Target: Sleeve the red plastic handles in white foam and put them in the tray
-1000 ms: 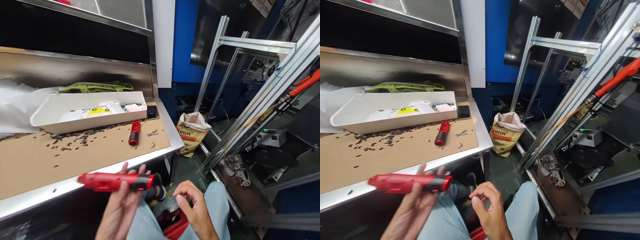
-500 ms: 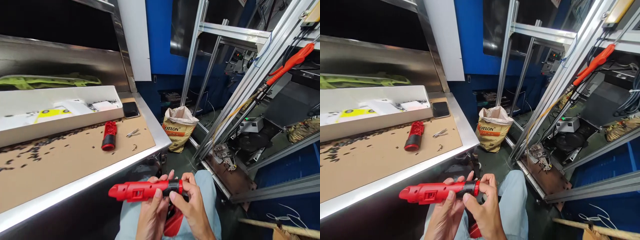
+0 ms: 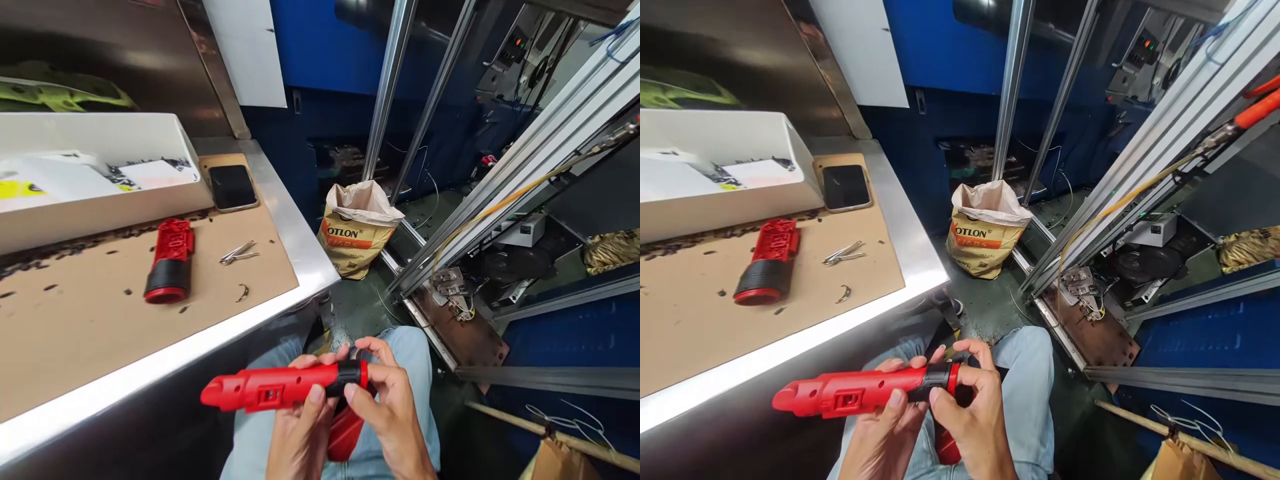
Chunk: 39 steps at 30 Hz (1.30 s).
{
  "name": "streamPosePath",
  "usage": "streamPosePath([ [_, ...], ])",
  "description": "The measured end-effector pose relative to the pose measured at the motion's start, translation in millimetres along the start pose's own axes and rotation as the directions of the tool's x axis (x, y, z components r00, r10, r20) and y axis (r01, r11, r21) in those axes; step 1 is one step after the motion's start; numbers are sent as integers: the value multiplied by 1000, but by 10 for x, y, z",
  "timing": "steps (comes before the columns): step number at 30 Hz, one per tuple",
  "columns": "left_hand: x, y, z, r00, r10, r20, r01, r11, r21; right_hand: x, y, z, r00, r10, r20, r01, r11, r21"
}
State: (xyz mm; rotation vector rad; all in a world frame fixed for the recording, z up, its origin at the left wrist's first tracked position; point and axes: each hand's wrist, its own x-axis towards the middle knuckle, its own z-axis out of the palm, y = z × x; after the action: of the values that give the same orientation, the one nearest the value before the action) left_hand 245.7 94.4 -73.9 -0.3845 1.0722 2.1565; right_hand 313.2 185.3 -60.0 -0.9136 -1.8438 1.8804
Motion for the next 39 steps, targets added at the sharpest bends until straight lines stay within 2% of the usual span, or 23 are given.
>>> streamPosePath([
  [6, 100, -52, 60, 996, 64, -64, -60, 996, 68, 108, 73, -59, 999, -14, 32, 15, 999, -30],
  [9, 95, -78, 74, 987, 161, -15, -157, 978, 139, 150, 98, -71, 1000, -11, 24, 11, 1000, -14],
  [11, 57, -79, 105, 951, 301, 70, -309, 921, 239, 173, 119, -71, 1000, -6, 18, 6, 1000, -4],
  [13, 6, -66, 148, 886, 438, 155, -464, 829, 312, 187, 142, -73, 1000, -7, 17, 7, 1000, 2],
  [15, -36, -45, 183, 830, 505, 237, -558, 756, 342, 187, 157, -84, 999, -22, 27, 21, 999, 36],
  [16, -46, -35, 191, 820, 511, 259, -573, 740, 352, 182, 156, -95, 999, -29, 42, 26, 998, 64],
  [17, -46, -24, 191, 820, 509, 261, -572, 739, 357, 173, 149, -109, 997, -36, 63, 30, 995, 93],
  [19, -21, -4, 177, 859, 471, 201, -513, 787, 344, 148, 120, -146, 991, -41, 125, 23, 989, 146],
  [22, 47, 47, 160, 960, 279, 27, -279, 945, 171, 110, 68, -206, 980, -49, 191, 6, 977, 214],
  [24, 76, 105, 179, 990, 138, -40, -137, 990, 27, 86, 46, -232, 988, -64, 144, 37, 983, 181],
  [26, 75, 171, 216, 995, 62, -81, -67, 996, -60, 58, 36, -235, 993, -103, 55, 99, 993, 61],
  [28, 50, 223, 252, 993, 29, -113, -39, 995, -89, 18, 34, -209, 988, -154, 17, 155, 986, -59],
  [30, 19, 251, 266, 992, 9, -126, -22, 995, -101, -31, 37, -155, 975, -209, 71, 215, 970, -110],
  [34, -20, 293, 249, 993, -7, -114, -6, 993, -119, -97, 37, 6, 945, -274, 177, 294, 951, -99],
  [37, -28, 374, 227, 991, 32, -132, -42, 997, -71, -73, -13, 94, 935, -280, 217, 319, 931, -175],
  [39, -25, 439, 200, 989, 68, -132, -74, 996, -48, -27, -65, 113, 910, -281, 305, 365, 892, -266],
])
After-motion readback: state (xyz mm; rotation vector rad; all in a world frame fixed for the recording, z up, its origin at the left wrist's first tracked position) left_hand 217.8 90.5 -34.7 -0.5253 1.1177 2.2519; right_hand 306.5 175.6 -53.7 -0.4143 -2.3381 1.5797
